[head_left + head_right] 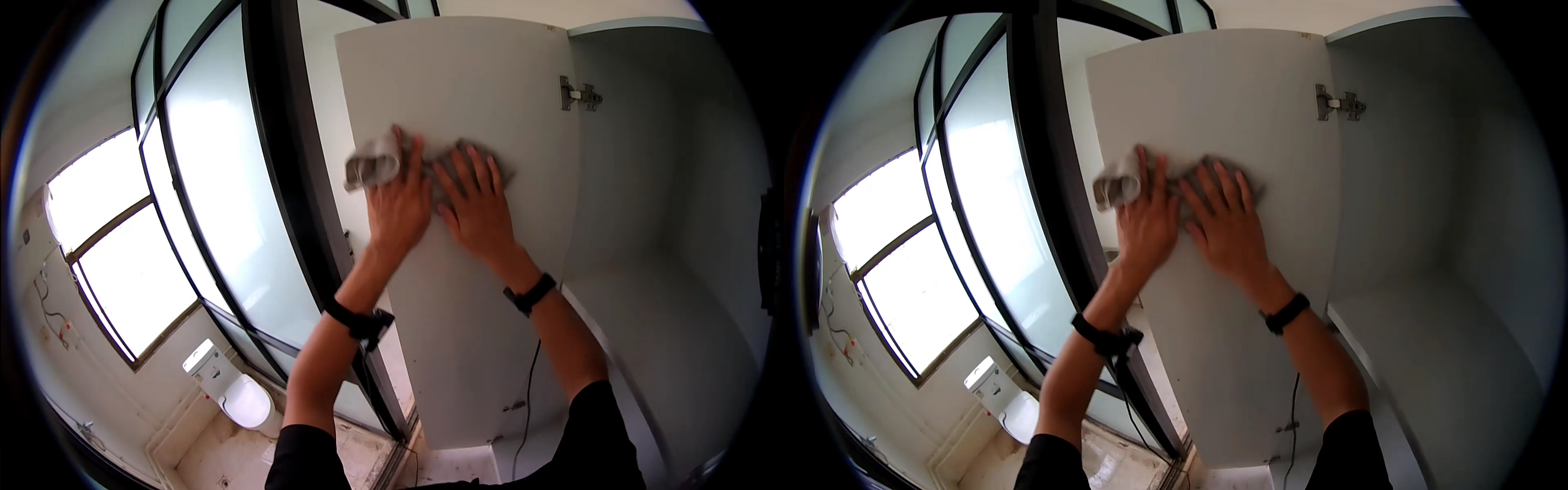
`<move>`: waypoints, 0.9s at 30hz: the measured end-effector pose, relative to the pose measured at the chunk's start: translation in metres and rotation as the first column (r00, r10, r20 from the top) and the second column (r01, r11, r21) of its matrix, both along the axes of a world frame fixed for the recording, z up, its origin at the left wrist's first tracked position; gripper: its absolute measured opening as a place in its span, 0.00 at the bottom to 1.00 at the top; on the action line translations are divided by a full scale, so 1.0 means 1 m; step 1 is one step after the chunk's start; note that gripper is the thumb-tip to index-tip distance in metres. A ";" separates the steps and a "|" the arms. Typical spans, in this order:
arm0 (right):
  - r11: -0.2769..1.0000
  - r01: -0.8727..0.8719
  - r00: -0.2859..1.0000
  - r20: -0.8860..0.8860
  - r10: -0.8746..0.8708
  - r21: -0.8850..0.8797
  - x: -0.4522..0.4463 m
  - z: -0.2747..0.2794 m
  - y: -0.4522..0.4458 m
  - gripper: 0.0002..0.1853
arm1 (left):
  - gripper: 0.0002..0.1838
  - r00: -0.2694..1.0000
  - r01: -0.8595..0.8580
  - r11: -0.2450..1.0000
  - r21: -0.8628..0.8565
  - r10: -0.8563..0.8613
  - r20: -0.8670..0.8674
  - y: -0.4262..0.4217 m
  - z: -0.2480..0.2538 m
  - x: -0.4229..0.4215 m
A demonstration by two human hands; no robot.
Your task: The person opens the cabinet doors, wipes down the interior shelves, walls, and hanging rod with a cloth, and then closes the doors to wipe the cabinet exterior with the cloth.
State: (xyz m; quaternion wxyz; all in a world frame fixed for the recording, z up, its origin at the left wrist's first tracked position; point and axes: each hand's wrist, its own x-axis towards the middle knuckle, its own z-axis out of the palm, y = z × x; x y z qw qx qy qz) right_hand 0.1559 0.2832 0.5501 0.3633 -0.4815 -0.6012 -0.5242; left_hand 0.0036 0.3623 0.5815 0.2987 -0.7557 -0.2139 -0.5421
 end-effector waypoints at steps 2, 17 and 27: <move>0.998 0.001 1.000 0.020 -0.002 0.060 -0.002 0.043 0.008 0.34 | 0.35 0.999 0.011 0.996 0.091 -0.014 0.037 0.009 0.045 0.000; 0.907 0.158 0.960 0.156 -0.234 0.389 0.102 0.187 -0.013 0.32 | 0.38 0.975 0.050 0.971 0.233 -0.098 0.199 -0.011 0.180 0.108; 0.817 0.345 0.893 0.107 -0.438 0.462 0.135 0.180 -0.028 0.29 | 0.38 0.978 0.038 0.881 0.471 -0.129 0.162 -0.008 0.178 0.140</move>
